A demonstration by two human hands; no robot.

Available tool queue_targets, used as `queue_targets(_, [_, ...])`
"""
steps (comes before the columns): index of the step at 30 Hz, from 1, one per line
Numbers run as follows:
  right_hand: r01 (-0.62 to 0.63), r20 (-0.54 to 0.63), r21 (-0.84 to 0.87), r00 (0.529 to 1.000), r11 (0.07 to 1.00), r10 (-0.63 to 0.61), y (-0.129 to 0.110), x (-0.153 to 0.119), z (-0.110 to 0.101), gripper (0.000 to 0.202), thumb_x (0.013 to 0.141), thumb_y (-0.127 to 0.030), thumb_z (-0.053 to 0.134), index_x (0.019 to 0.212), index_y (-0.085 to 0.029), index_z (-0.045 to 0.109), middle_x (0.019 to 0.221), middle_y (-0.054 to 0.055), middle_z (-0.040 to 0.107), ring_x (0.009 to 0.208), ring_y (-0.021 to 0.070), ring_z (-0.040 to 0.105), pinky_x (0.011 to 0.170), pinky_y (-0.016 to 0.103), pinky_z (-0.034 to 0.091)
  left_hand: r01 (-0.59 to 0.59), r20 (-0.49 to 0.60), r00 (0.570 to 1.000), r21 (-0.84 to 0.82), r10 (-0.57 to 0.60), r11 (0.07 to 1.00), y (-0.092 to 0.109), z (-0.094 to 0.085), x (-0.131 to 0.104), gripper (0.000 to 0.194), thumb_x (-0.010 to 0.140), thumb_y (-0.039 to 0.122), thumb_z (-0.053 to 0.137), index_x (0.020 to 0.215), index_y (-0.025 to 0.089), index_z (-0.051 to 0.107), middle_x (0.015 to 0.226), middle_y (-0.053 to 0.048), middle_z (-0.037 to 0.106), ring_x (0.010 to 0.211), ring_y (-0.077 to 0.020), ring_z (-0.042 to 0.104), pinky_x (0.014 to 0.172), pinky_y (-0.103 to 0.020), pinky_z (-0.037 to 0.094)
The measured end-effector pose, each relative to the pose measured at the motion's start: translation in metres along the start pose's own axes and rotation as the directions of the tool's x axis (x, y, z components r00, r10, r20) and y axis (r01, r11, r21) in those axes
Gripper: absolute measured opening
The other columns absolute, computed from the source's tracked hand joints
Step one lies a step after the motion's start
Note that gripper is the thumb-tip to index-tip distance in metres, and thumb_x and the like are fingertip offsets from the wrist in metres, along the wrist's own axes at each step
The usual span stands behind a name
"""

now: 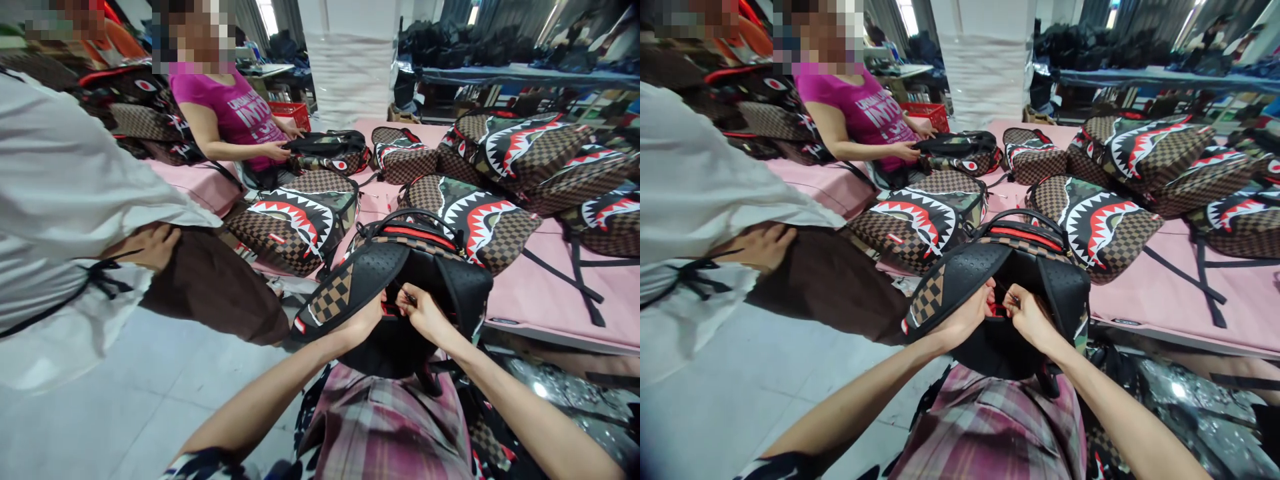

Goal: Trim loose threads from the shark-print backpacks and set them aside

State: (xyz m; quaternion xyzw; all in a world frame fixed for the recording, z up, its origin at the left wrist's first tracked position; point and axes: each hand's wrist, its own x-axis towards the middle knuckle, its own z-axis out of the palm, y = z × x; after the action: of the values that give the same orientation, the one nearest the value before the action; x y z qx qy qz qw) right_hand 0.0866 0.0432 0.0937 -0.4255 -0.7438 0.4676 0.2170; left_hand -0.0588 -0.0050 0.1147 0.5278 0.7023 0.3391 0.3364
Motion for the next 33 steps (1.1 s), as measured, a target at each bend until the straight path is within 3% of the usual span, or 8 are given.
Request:
queue_targets(3, [0.006, 0.245, 0.122, 0.969, 0.992, -0.036, -0.016, -0.016, -0.021, 0.020, 0.076, -0.027, 0.047, 0.058, -0.018, 0.047, 0.053, -0.003, 0.050, 0.053, 0.0101, 0.045, 0.056, 0.022, 0.036, -0.004, 0.042, 0.999, -0.026, 0.005, 1.000, 0.000, 0.001, 0.002, 0.020, 0.087, 0.024, 0.031, 0.084, 0.018, 0.050, 0.068, 0.001, 0.054, 0.056, -0.0096, 0.050, 0.062, -0.025, 0.046])
queue_targets(6, [-0.062, 0.456, -0.048, 0.887, 0.997, 0.077, -0.022, -0.030, -0.043, 0.023, 0.076, -0.032, 0.053, 0.059, -0.017, 0.058, 0.051, -0.003, 0.055, 0.050, 0.0108, 0.048, 0.051, 0.022, 0.035, -0.017, 0.083, 0.996, -0.037, 0.020, 0.999, -0.001, 0.004, 0.004, 0.021, 0.086, 0.025, 0.031, 0.081, 0.017, 0.050, 0.065, 0.002, 0.052, 0.058, -0.0093, 0.049, 0.061, -0.023, 0.044])
queue_targets(11, [0.123, 0.109, -0.336, 0.990, 0.934, -0.091, -0.005, -0.027, -0.039, 0.016, 0.080, -0.024, 0.052, 0.078, -0.019, 0.067, 0.081, 0.002, 0.066, 0.075, 0.0152, 0.059, 0.066, 0.023, 0.041, 0.001, 0.092, 0.996, -0.118, 0.010, 0.993, -0.005, 0.016, 0.008, 0.026, 0.088, 0.029, 0.027, 0.077, 0.017, 0.048, 0.064, 0.002, 0.050, 0.057, -0.0089, 0.048, 0.060, -0.022, 0.044])
queue_targets(16, [0.277, 0.146, -0.295, 0.959, 0.914, -0.244, -0.002, -0.027, -0.021, 0.016, 0.079, -0.013, 0.050, 0.079, -0.017, 0.066, 0.084, 0.004, 0.065, 0.076, 0.0149, 0.061, 0.066, 0.023, 0.042, 0.004, 0.146, 0.989, -0.106, 0.011, 0.994, -0.002, 0.018, 0.010, 0.019, 0.086, 0.024, 0.028, 0.079, 0.018, 0.045, 0.062, 0.004, 0.046, 0.056, -0.0087, 0.046, 0.056, -0.020, 0.042])
queue_targets(19, [0.356, 0.395, -0.108, 0.872, 0.928, -0.288, -0.006, -0.042, -0.034, 0.016, 0.081, -0.016, 0.052, 0.072, -0.017, 0.065, 0.068, 0.000, 0.064, 0.061, 0.0108, 0.059, 0.058, 0.019, 0.042, -0.017, 0.176, 0.984, 0.015, 0.014, 1.000, 0.000, 0.011, 0.011, 0.017, 0.085, 0.021, 0.030, 0.084, 0.018, 0.046, 0.064, 0.003, 0.049, 0.056, -0.0090, 0.047, 0.056, -0.021, 0.040])
queue_targets(21, [0.362, 0.466, -0.194, 0.852, 0.912, -0.239, -0.006, -0.051, -0.049, 0.009, 0.079, -0.019, 0.057, 0.077, -0.019, 0.066, 0.068, -0.001, 0.064, 0.061, 0.0114, 0.060, 0.058, 0.019, 0.042, -0.088, 0.211, 0.976, 0.130, 0.060, 0.988, 0.001, 0.007, 0.012, 0.014, 0.084, 0.021, 0.034, 0.087, 0.019, 0.047, 0.068, 0.003, 0.052, 0.060, -0.0096, 0.049, 0.061, -0.022, 0.040])
queue_targets(26, [0.187, 0.112, -0.699, 0.982, 0.690, -0.153, 0.015, -0.047, -0.071, 0.030, 0.077, -0.010, 0.051, 0.103, -0.020, 0.061, 0.097, 0.005, 0.061, 0.070, 0.0152, 0.061, 0.060, 0.024, 0.044, -0.333, 0.324, 0.916, 0.285, 0.237, 0.899, 0.010, 0.007, 0.022, 0.009, 0.081, 0.020, 0.042, 0.086, 0.020, 0.049, 0.073, 0.003, 0.054, 0.067, -0.0116, 0.051, 0.065, -0.024, 0.037])
queue_targets(33, [0.207, 0.030, -0.536, 0.974, 0.818, -0.226, 0.061, -0.036, -0.073, 0.038, 0.071, 0.000, 0.037, 0.092, -0.021, 0.062, 0.088, 0.002, 0.061, 0.074, 0.0120, 0.061, 0.062, 0.021, 0.044, -0.392, 0.499, 0.845, 0.336, 0.191, 0.856, 0.031, 0.029, 0.071, 0.012, 0.076, 0.018, 0.046, 0.069, 0.016, 0.056, 0.062, 0.002, 0.054, 0.059, -0.0112, 0.050, 0.059, -0.023, 0.035])
